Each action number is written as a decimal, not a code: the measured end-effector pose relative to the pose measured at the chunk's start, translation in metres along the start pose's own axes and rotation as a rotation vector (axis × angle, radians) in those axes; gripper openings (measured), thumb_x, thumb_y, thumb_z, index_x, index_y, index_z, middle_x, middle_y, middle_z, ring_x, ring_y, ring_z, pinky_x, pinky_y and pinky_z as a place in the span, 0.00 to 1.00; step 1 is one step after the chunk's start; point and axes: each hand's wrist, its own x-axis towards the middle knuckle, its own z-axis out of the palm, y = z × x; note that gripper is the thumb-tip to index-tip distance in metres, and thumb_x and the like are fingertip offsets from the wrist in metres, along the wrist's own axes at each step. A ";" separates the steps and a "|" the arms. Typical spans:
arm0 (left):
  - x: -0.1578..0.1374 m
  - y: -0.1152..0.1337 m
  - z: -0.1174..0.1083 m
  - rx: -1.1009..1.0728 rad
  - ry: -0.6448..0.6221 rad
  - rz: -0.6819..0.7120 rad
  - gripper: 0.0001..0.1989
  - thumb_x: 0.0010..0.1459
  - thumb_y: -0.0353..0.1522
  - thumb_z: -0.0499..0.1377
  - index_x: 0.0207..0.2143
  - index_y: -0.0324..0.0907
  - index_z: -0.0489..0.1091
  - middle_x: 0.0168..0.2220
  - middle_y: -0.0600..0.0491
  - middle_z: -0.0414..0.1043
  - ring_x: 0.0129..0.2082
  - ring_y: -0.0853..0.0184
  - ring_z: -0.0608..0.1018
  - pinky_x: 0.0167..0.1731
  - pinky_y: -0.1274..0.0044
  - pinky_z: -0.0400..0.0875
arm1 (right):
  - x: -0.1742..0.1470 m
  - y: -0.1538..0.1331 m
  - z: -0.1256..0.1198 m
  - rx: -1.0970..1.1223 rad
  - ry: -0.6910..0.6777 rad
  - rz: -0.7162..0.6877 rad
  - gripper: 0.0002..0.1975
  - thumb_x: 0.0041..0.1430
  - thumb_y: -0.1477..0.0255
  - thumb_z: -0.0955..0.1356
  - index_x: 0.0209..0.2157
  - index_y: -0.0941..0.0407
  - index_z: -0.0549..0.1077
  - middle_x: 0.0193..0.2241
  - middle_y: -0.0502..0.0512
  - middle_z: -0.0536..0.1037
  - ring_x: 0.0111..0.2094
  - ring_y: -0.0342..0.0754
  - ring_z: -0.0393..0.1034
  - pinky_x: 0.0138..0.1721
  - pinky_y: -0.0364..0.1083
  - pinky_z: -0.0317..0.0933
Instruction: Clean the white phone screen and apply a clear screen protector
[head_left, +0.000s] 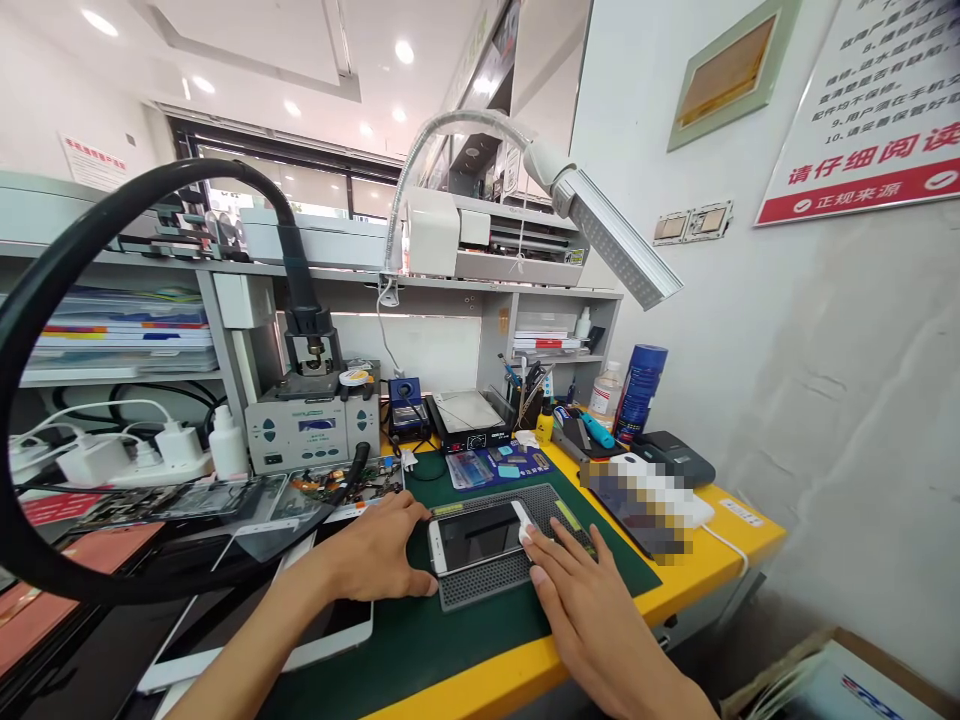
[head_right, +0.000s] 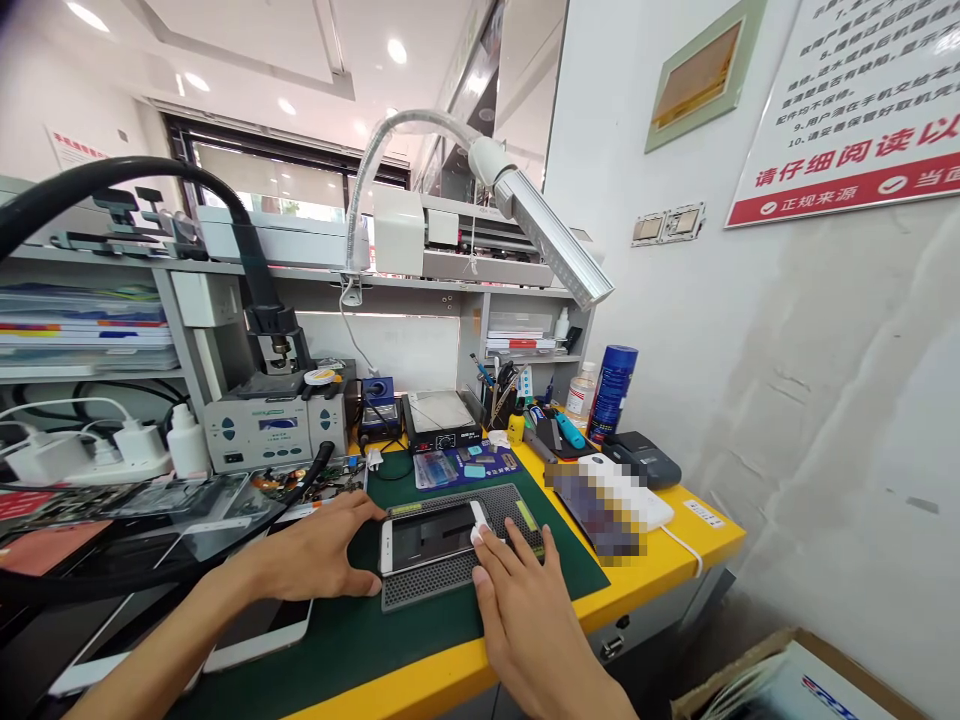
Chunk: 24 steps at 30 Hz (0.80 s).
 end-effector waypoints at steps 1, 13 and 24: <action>0.000 0.000 0.000 0.001 0.002 0.000 0.44 0.45 0.54 0.62 0.60 0.38 0.63 0.54 0.42 0.65 0.55 0.48 0.68 0.54 0.64 0.65 | 0.000 0.001 0.001 -0.001 0.007 0.001 0.24 0.72 0.60 0.51 0.65 0.46 0.59 0.63 0.47 0.62 0.67 0.59 0.48 0.65 0.70 0.36; 0.002 -0.003 0.002 -0.016 0.011 -0.001 0.45 0.44 0.54 0.63 0.60 0.40 0.63 0.54 0.42 0.65 0.58 0.47 0.66 0.57 0.64 0.62 | 0.015 0.004 0.004 -0.021 0.046 0.027 0.24 0.72 0.61 0.52 0.62 0.49 0.65 0.61 0.50 0.66 0.65 0.59 0.53 0.65 0.68 0.40; 0.001 -0.001 0.002 -0.010 0.019 0.009 0.43 0.44 0.54 0.63 0.59 0.40 0.64 0.53 0.43 0.66 0.55 0.49 0.68 0.53 0.64 0.66 | 0.042 0.007 0.010 -0.025 0.035 0.030 0.26 0.72 0.61 0.51 0.62 0.51 0.64 0.62 0.51 0.65 0.64 0.57 0.54 0.64 0.67 0.40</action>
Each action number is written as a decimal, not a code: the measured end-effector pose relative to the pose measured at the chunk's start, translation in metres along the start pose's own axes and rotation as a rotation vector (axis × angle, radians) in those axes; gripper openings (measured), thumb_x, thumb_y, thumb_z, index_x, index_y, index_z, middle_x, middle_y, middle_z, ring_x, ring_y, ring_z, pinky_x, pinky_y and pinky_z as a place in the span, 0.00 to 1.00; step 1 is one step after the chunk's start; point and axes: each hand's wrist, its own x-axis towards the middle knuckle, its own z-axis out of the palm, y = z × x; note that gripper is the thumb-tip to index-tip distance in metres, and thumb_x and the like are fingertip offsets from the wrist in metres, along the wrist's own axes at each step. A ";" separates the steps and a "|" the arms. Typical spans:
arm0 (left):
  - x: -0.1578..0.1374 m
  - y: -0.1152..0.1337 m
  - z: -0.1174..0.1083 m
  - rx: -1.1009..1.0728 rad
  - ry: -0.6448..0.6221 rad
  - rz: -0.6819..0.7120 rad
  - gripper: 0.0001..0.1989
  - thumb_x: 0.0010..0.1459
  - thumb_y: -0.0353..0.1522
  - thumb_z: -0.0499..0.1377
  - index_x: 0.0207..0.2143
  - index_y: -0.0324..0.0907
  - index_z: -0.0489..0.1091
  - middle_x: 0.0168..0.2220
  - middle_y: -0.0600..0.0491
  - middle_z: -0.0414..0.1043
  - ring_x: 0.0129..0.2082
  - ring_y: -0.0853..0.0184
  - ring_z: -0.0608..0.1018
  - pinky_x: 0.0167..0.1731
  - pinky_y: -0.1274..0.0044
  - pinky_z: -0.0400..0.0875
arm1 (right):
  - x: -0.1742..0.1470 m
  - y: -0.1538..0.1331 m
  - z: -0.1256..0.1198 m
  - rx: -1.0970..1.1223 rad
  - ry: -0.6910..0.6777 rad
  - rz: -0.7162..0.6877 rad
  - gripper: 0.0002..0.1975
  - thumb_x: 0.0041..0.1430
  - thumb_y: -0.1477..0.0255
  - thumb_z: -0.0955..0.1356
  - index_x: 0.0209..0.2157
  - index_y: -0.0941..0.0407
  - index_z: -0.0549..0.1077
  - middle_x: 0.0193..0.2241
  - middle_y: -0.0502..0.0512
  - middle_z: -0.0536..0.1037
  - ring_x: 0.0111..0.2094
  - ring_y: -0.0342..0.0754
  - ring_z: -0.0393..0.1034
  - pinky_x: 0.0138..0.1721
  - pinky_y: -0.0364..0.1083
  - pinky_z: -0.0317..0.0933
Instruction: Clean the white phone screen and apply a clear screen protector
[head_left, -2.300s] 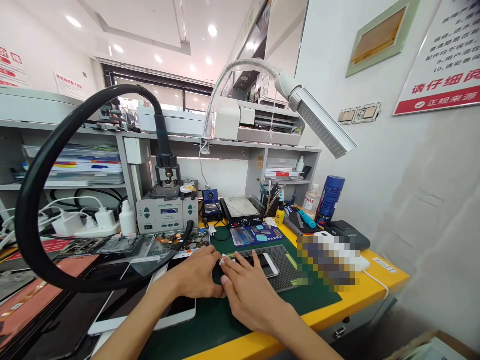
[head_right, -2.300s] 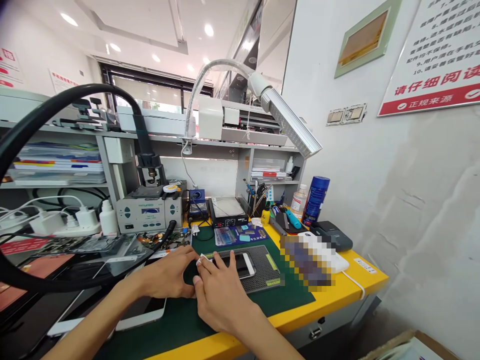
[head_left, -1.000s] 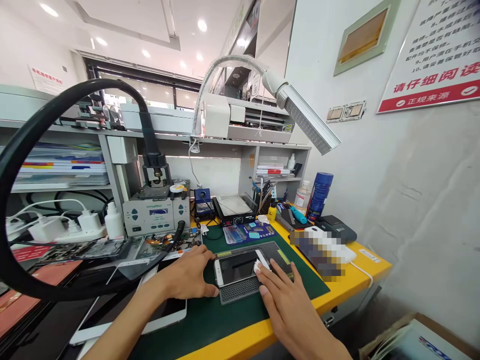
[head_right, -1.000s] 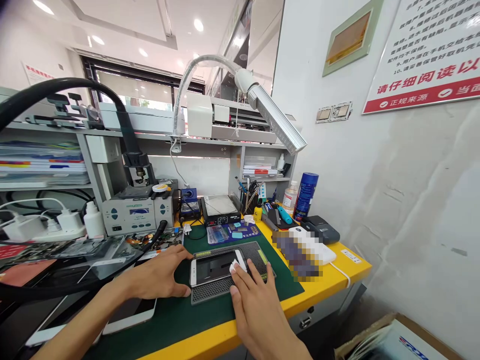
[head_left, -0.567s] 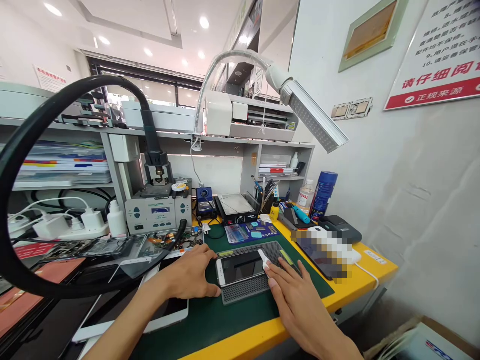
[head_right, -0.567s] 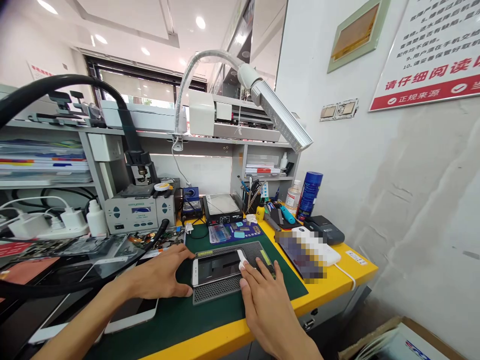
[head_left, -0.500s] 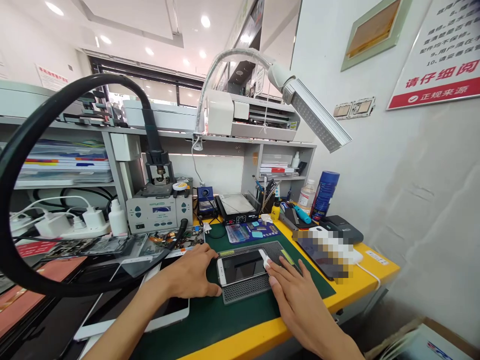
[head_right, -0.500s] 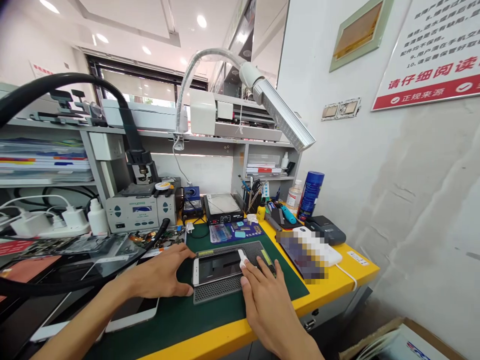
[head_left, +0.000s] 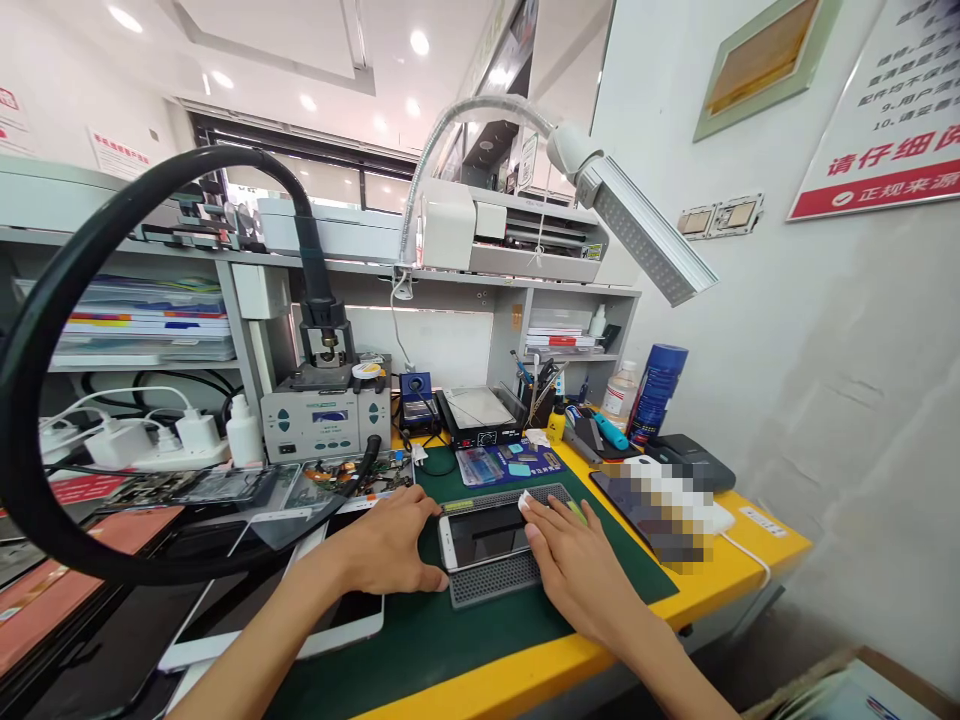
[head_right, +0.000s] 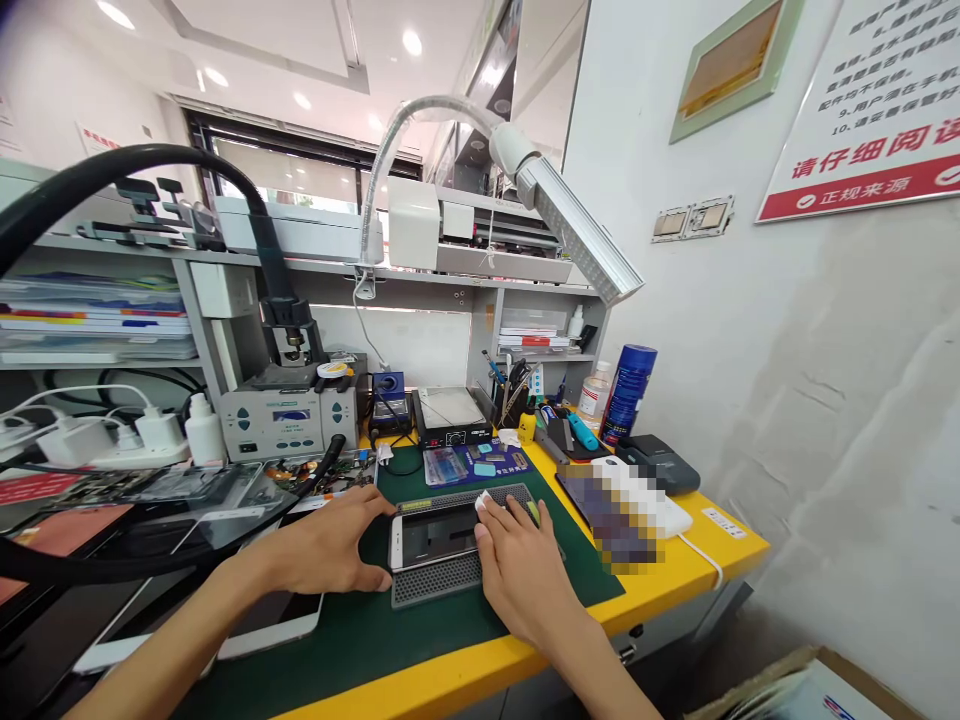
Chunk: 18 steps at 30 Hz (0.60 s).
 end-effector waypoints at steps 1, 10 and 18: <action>0.000 0.000 0.000 0.002 0.006 0.003 0.43 0.44 0.54 0.63 0.59 0.40 0.64 0.53 0.43 0.66 0.55 0.49 0.68 0.53 0.64 0.66 | 0.002 0.000 0.001 -0.001 0.000 0.000 0.26 0.72 0.61 0.51 0.62 0.51 0.64 0.62 0.51 0.65 0.64 0.58 0.54 0.64 0.68 0.39; 0.002 -0.002 0.003 0.005 0.032 0.016 0.43 0.43 0.54 0.63 0.58 0.39 0.66 0.51 0.43 0.67 0.54 0.48 0.69 0.54 0.63 0.65 | 0.010 -0.020 0.002 0.009 -0.027 -0.053 0.26 0.72 0.61 0.50 0.63 0.52 0.63 0.63 0.53 0.64 0.65 0.59 0.52 0.64 0.69 0.36; 0.001 -0.002 0.004 0.010 0.061 0.025 0.39 0.42 0.52 0.64 0.54 0.42 0.68 0.50 0.45 0.68 0.52 0.49 0.70 0.53 0.65 0.66 | 0.016 -0.059 0.007 0.067 -0.045 -0.174 0.25 0.72 0.64 0.50 0.63 0.52 0.64 0.63 0.52 0.64 0.65 0.59 0.51 0.65 0.68 0.35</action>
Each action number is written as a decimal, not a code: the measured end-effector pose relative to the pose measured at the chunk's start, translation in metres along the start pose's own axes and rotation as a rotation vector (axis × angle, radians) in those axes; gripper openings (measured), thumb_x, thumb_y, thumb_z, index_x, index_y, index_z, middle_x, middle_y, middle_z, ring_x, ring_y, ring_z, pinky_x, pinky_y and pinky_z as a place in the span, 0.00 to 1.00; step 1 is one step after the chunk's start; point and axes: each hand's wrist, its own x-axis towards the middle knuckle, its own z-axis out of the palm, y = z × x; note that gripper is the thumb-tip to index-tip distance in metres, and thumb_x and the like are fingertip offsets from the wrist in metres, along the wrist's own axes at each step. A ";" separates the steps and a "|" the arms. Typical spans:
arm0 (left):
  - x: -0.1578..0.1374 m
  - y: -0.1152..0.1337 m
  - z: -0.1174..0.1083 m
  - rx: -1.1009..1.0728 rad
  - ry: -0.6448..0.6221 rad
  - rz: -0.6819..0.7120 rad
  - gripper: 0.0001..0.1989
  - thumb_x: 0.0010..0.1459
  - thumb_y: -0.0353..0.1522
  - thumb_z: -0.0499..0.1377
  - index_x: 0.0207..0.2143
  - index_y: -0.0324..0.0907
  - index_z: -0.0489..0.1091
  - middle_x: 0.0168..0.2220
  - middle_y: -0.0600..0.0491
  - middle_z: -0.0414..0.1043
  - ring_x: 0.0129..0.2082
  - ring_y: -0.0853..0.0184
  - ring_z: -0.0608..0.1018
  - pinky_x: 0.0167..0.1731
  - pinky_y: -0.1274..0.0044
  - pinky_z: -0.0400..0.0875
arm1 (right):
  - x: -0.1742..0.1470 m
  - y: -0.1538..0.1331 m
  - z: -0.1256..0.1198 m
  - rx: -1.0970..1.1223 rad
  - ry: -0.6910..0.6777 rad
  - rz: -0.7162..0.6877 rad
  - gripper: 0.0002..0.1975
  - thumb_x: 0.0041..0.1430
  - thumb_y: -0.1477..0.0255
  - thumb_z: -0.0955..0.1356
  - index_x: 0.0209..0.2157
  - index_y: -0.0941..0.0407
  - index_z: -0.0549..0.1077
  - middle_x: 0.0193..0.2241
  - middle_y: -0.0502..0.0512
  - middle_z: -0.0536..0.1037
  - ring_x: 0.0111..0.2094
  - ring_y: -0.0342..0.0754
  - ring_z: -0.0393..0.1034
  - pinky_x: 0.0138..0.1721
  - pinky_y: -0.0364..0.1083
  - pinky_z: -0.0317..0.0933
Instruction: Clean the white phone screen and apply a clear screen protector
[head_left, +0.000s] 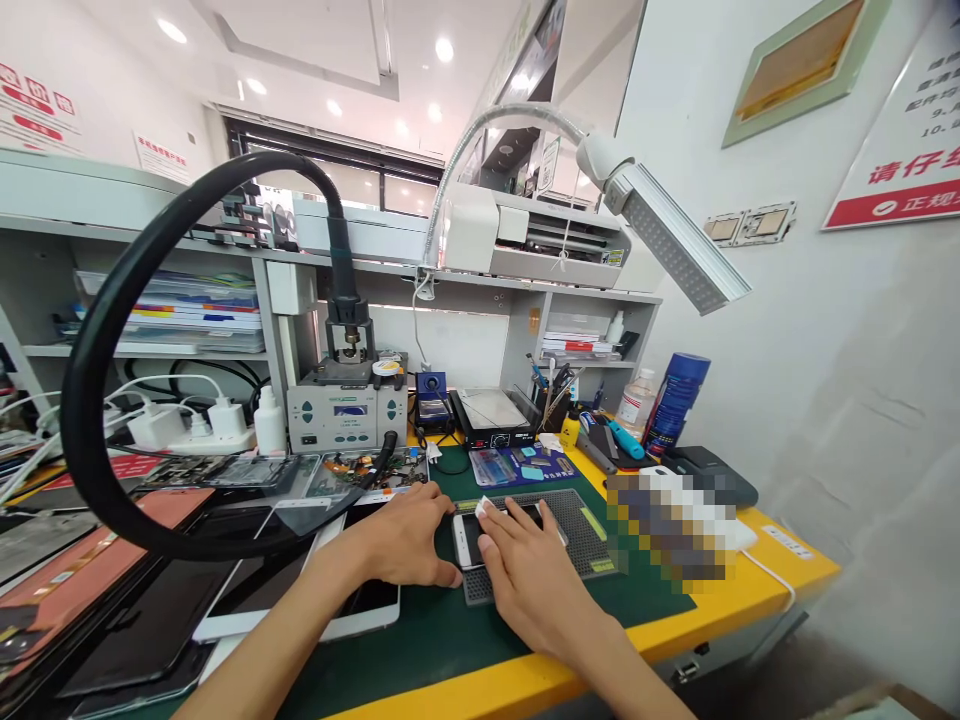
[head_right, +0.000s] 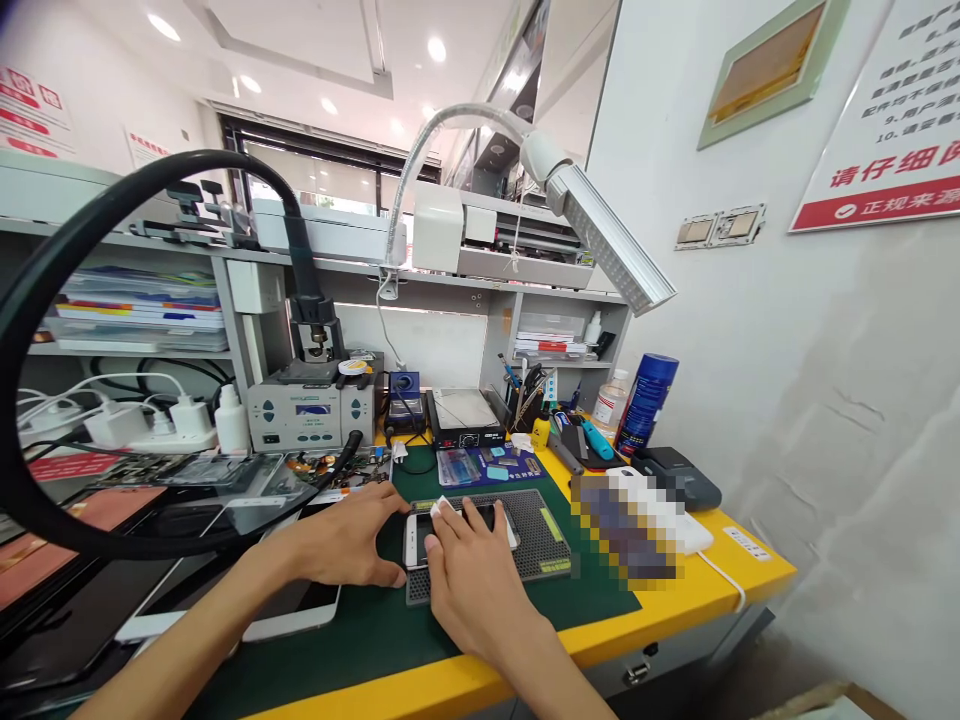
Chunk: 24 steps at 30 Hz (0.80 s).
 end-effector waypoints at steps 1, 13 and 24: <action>0.000 0.000 0.000 0.003 0.002 0.008 0.39 0.42 0.52 0.64 0.54 0.42 0.68 0.49 0.45 0.68 0.51 0.49 0.70 0.52 0.65 0.66 | 0.002 -0.004 0.001 0.008 -0.004 -0.015 0.25 0.72 0.64 0.50 0.62 0.52 0.64 0.63 0.52 0.64 0.65 0.59 0.51 0.65 0.68 0.34; 0.000 0.003 0.000 0.038 0.030 0.056 0.26 0.44 0.47 0.63 0.43 0.42 0.71 0.43 0.47 0.69 0.45 0.52 0.73 0.46 0.67 0.69 | 0.012 -0.024 0.002 0.031 -0.074 -0.095 0.26 0.72 0.62 0.49 0.64 0.54 0.62 0.64 0.53 0.62 0.66 0.60 0.48 0.64 0.70 0.31; -0.001 0.002 0.000 0.037 0.002 0.031 0.38 0.44 0.49 0.63 0.55 0.38 0.68 0.49 0.43 0.68 0.51 0.49 0.70 0.52 0.65 0.67 | -0.021 -0.030 -0.001 0.106 -0.088 -0.056 0.25 0.72 0.60 0.50 0.65 0.48 0.59 0.65 0.46 0.58 0.67 0.59 0.45 0.65 0.71 0.29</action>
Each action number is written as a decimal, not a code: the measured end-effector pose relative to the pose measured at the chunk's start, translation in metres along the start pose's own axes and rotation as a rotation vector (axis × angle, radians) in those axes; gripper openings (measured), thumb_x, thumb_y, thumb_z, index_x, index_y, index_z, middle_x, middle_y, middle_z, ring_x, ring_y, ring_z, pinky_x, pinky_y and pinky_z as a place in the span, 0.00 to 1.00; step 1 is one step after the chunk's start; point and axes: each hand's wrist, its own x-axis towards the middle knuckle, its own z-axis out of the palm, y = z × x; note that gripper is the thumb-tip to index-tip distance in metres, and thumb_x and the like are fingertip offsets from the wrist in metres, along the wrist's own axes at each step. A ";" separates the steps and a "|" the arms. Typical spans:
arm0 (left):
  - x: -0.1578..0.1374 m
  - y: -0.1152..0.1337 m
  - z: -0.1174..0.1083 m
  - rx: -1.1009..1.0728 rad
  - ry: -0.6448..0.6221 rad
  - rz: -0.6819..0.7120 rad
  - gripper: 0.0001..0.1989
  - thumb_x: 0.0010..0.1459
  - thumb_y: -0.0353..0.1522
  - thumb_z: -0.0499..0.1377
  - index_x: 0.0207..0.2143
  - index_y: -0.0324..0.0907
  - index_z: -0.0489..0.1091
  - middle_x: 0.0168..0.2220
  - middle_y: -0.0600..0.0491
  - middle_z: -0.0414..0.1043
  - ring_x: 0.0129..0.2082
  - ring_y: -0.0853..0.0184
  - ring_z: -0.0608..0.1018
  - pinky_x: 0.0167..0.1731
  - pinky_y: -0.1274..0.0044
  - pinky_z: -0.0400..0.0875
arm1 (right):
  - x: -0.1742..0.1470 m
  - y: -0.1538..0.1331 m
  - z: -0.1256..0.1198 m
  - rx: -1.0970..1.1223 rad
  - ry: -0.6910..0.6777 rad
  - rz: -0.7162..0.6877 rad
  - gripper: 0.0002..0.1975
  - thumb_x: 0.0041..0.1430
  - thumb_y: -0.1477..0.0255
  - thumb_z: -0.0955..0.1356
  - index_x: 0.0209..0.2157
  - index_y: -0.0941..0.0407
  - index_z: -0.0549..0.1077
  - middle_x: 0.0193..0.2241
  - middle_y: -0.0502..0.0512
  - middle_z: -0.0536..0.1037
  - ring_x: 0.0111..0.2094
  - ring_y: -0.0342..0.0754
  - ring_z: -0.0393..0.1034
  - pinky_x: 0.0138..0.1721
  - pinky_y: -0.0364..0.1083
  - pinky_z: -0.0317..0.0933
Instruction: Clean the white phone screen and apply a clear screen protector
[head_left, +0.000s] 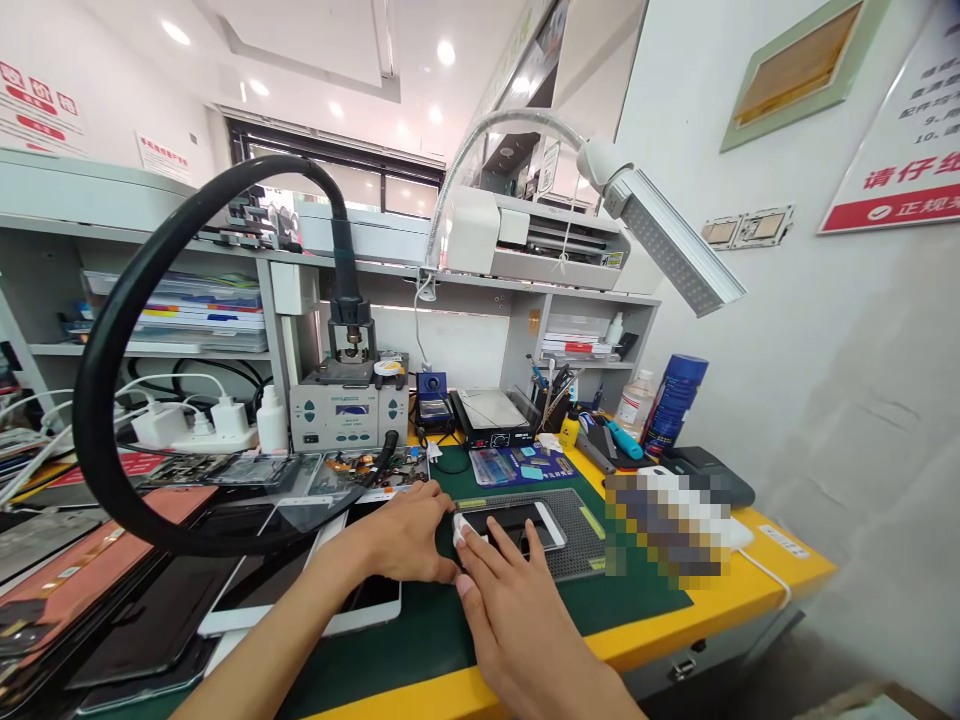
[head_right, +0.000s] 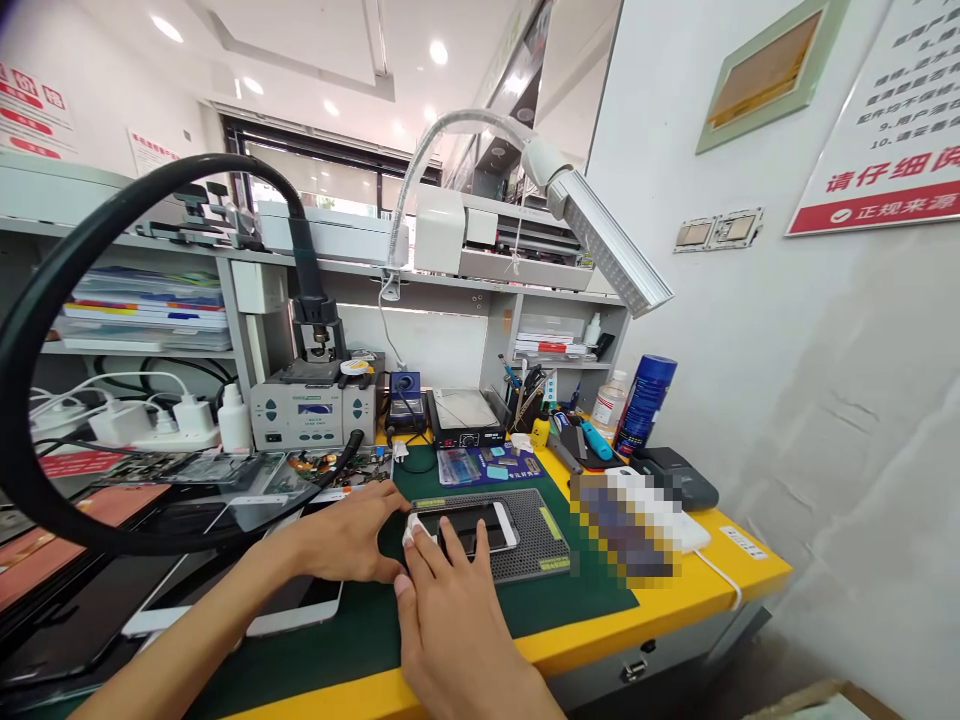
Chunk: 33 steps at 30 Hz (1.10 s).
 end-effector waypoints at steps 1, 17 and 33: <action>0.000 0.000 0.000 -0.004 0.001 -0.005 0.39 0.44 0.48 0.63 0.55 0.38 0.67 0.49 0.43 0.68 0.52 0.49 0.70 0.52 0.65 0.67 | -0.003 -0.001 0.000 0.003 -0.005 0.001 0.25 0.72 0.60 0.50 0.65 0.47 0.59 0.65 0.45 0.58 0.68 0.59 0.45 0.65 0.71 0.29; 0.000 0.005 -0.007 -0.017 -0.053 -0.055 0.43 0.45 0.52 0.63 0.59 0.36 0.65 0.52 0.41 0.67 0.55 0.48 0.69 0.55 0.64 0.65 | -0.031 0.025 -0.005 -0.084 0.052 0.086 0.25 0.72 0.61 0.50 0.65 0.48 0.58 0.66 0.46 0.56 0.67 0.62 0.44 0.63 0.74 0.31; -0.001 0.006 -0.009 -0.024 -0.093 -0.080 0.45 0.45 0.53 0.62 0.61 0.37 0.63 0.54 0.41 0.65 0.56 0.48 0.67 0.55 0.64 0.64 | -0.052 0.073 -0.014 -0.218 0.133 0.220 0.25 0.72 0.60 0.52 0.64 0.47 0.61 0.64 0.48 0.61 0.67 0.58 0.47 0.64 0.70 0.40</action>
